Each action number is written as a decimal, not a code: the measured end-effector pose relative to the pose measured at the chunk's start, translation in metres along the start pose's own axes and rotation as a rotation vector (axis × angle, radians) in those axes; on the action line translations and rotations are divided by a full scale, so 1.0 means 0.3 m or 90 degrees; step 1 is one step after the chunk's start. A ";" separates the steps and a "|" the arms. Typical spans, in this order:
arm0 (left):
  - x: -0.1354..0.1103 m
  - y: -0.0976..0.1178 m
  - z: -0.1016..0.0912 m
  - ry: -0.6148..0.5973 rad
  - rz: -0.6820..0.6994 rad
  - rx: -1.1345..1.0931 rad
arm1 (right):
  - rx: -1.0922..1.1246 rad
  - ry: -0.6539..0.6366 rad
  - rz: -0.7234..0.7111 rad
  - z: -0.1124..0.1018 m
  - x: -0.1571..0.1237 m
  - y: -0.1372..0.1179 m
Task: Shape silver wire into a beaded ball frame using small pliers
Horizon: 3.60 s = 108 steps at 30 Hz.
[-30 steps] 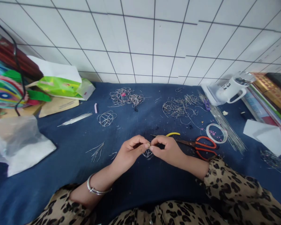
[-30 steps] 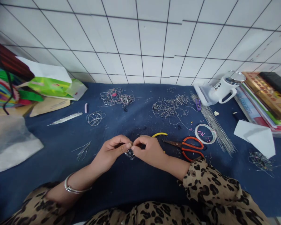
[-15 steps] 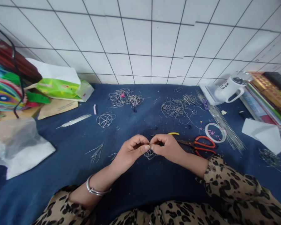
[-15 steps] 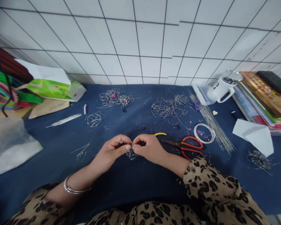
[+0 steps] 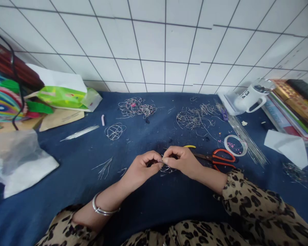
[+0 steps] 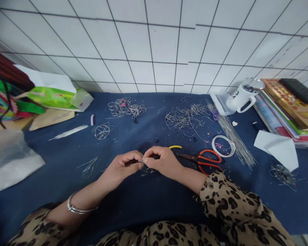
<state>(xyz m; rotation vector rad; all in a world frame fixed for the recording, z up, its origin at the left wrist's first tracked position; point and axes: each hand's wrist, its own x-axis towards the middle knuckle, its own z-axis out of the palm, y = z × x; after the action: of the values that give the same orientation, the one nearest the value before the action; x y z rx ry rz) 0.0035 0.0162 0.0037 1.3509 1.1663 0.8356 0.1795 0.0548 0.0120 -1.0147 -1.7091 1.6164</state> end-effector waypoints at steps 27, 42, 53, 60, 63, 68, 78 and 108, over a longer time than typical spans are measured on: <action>-0.008 -0.010 -0.004 -0.009 -0.049 -0.019 | -0.058 0.007 -0.041 -0.003 0.001 0.010; -0.005 -0.003 0.002 0.004 -0.059 -0.084 | -0.069 0.009 -0.083 -0.002 0.002 0.014; -0.003 0.005 -0.001 0.010 -0.058 -0.089 | -0.106 0.007 -0.086 0.000 0.000 0.009; -0.005 0.008 -0.016 0.016 -0.051 -0.081 | -0.471 0.066 -0.141 -0.096 -0.022 -0.034; -0.003 0.006 -0.025 0.024 -0.052 -0.079 | -0.731 0.073 -0.120 -0.165 -0.066 -0.020; -0.001 0.004 -0.035 0.047 -0.039 -0.075 | -0.899 0.006 -0.087 -0.207 -0.147 0.030; 0.003 0.003 -0.047 0.091 -0.021 -0.055 | -0.946 -0.055 -0.205 -0.177 -0.087 0.039; 0.050 -0.020 -0.092 0.159 -0.050 0.018 | -0.703 -0.040 -0.208 -0.121 0.057 0.025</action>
<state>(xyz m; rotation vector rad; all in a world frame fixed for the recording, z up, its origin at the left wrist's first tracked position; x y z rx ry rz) -0.0200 0.0378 -0.0006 1.2396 1.4211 0.9533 0.2010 0.0891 0.0068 -1.0275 -2.6918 0.4107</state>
